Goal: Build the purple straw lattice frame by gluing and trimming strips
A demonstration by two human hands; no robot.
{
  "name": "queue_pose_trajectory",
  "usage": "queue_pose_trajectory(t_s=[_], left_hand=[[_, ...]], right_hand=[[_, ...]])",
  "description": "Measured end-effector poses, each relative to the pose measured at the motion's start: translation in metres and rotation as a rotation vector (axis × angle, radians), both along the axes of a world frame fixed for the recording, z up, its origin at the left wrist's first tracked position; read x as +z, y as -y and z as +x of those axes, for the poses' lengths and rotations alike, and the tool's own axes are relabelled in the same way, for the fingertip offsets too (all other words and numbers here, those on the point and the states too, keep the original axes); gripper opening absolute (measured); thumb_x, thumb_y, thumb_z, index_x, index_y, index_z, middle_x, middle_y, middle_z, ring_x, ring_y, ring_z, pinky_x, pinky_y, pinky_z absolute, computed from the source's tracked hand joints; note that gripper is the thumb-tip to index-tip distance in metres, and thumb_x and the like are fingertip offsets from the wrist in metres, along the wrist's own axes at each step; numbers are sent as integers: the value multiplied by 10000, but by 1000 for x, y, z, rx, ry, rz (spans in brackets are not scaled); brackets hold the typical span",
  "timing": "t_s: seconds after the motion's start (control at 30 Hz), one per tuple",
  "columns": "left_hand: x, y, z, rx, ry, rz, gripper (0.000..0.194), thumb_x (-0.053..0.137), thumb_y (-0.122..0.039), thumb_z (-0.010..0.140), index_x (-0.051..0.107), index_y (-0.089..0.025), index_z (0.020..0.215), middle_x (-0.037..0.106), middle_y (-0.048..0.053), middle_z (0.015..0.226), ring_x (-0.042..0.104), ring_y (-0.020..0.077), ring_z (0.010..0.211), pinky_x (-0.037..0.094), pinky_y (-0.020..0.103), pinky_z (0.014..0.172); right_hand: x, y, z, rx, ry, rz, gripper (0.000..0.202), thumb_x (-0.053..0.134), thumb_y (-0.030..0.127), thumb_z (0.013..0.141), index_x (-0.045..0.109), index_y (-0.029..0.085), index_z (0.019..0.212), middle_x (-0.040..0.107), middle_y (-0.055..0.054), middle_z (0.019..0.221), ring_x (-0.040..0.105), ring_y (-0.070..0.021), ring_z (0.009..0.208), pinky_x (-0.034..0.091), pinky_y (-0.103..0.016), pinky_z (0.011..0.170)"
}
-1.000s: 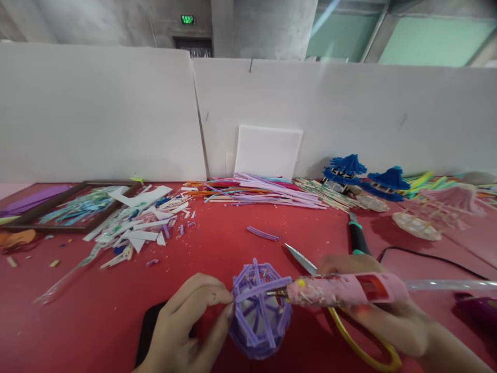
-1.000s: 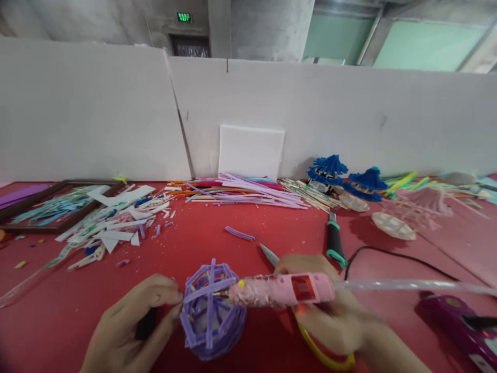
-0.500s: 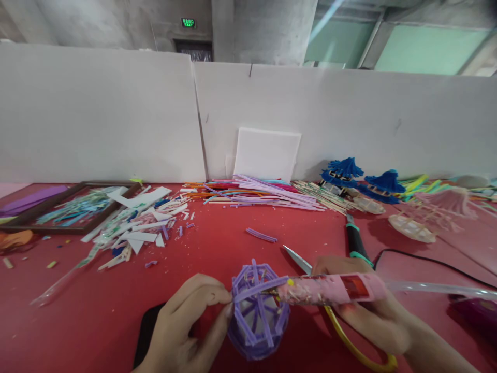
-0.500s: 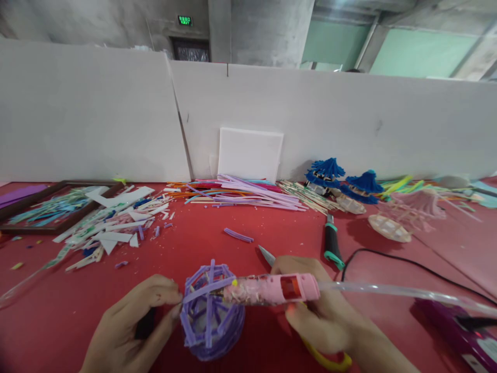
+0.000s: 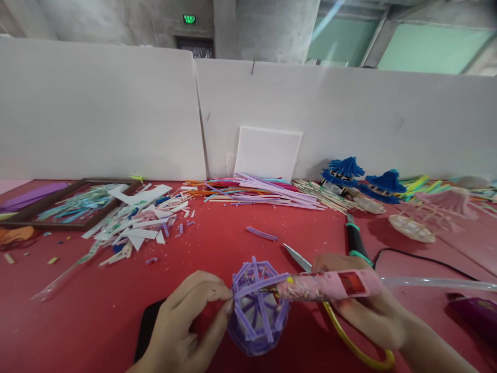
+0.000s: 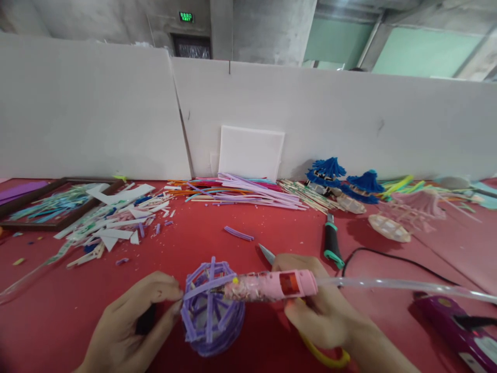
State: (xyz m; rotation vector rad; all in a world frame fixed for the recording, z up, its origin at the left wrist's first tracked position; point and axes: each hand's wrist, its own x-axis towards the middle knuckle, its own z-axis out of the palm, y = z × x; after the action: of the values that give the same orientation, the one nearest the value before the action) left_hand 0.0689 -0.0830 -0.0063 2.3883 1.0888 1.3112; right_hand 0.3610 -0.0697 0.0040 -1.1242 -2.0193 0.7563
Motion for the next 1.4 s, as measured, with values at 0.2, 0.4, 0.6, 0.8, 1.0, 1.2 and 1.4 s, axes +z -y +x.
queue_pose_trajectory(t_s=[0.2, 0.4, 0.6, 0.8, 1.0, 1.2, 1.4], left_hand=[[0, 1, -1, 1, 1, 4, 148, 566, -77, 864, 614, -215, 890, 666, -15, 777, 656, 93, 708, 528, 151, 668], [3, 0, 0, 14, -16, 14, 150, 556, -79, 862, 620, -215, 863, 669, -9, 749, 662, 102, 680, 536, 156, 635], [4, 0, 0, 33, -29, 50, 132, 563, -98, 866, 623, -216, 862, 668, -16, 762, 658, 83, 689, 529, 129, 659], [5, -1, 1, 53, -28, 68, 105, 586, -120, 874, 622, -219, 872, 669, -27, 771, 658, 75, 710, 523, 118, 688], [6, 0, 0, 45, -37, 97, 126, 563, -106, 879, 624, -211, 848, 661, -19, 746, 653, 80, 681, 525, 130, 656], [6, 1, -2, 49, -36, 102, 123, 564, -105, 877, 626, -209, 859, 671, -9, 750, 664, 96, 683, 540, 151, 647], [6, -1, 0, 57, -38, 115, 111, 575, -113, 869, 630, -206, 843, 673, -5, 734, 663, 108, 664, 545, 164, 621]], right_hand=[[5, -1, -2, 90, 0, 10, 165, 475, 215, 710, 342, 235, 616, 424, 25, 574, 372, -132, 490, 276, -283, 469], [10, 0, 17, -8, -86, -38, 156, 570, 331, 754, 548, 225, 641, 605, -23, 605, 530, -178, 518, 426, -283, 467], [-8, -22, 42, -316, -255, -232, 205, 660, 384, 685, 616, 201, 604, 632, -25, 548, 586, -178, 494, 477, -282, 466], [-19, -47, 37, -556, -77, -313, 264, 545, 327, 774, 407, 258, 561, 631, 2, 502, 602, -160, 460, 479, -275, 496], [-35, -56, 32, -575, 93, -395, 246, 489, 275, 820, 446, 244, 580, 625, -3, 465, 606, -161, 414, 452, -251, 443], [-36, -53, 26, -622, 342, -213, 279, 555, 312, 833, 470, 236, 579, 634, -49, 541, 644, -212, 542, 438, -288, 525], [-20, -37, 17, -644, 420, 124, 179, 564, 339, 866, 641, 198, 786, 700, -112, 827, 660, -258, 791, 485, -351, 697]])
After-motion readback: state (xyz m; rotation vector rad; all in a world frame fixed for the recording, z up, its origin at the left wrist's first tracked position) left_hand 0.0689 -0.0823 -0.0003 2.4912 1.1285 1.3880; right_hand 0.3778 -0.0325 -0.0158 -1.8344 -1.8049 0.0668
